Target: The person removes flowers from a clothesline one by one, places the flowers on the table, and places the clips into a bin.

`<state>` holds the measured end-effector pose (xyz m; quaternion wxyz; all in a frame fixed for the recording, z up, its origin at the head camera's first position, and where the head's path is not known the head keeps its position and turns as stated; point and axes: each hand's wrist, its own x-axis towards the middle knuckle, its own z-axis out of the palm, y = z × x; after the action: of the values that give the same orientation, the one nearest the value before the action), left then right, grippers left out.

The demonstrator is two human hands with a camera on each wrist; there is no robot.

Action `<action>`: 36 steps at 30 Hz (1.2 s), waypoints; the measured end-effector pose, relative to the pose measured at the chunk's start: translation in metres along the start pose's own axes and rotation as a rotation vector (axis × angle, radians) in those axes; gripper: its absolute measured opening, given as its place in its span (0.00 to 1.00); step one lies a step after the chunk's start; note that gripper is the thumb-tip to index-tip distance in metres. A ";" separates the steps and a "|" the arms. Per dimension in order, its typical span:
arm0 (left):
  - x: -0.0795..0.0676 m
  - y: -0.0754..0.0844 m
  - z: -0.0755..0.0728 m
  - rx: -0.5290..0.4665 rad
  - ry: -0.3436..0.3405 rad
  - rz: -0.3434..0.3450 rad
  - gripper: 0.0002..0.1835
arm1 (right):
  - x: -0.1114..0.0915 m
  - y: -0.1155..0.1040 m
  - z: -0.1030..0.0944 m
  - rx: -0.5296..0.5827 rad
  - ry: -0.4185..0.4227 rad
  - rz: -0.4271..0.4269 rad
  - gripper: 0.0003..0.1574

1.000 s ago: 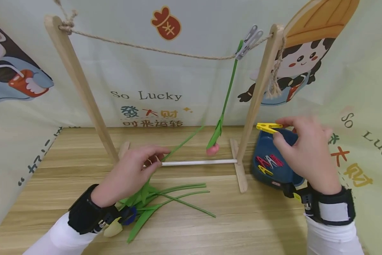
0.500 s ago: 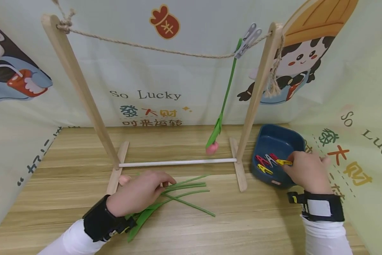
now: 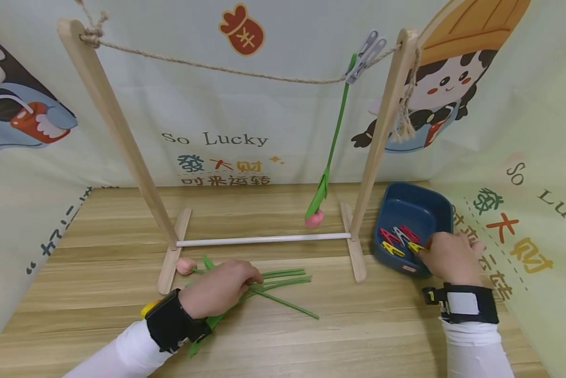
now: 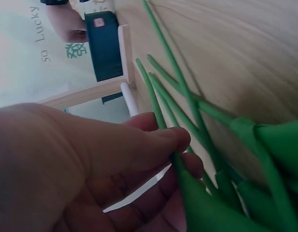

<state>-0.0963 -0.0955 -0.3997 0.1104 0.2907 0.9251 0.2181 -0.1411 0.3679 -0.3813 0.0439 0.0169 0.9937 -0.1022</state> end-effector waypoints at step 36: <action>0.003 0.014 -0.039 0.002 0.188 0.054 0.18 | -0.026 -0.055 -0.073 -0.097 0.297 -0.151 0.28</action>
<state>-0.1053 -0.0966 -0.3595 0.0168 0.2942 0.9233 0.2463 -0.1233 0.3286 -0.2969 -0.1102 -0.0450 0.9914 -0.0534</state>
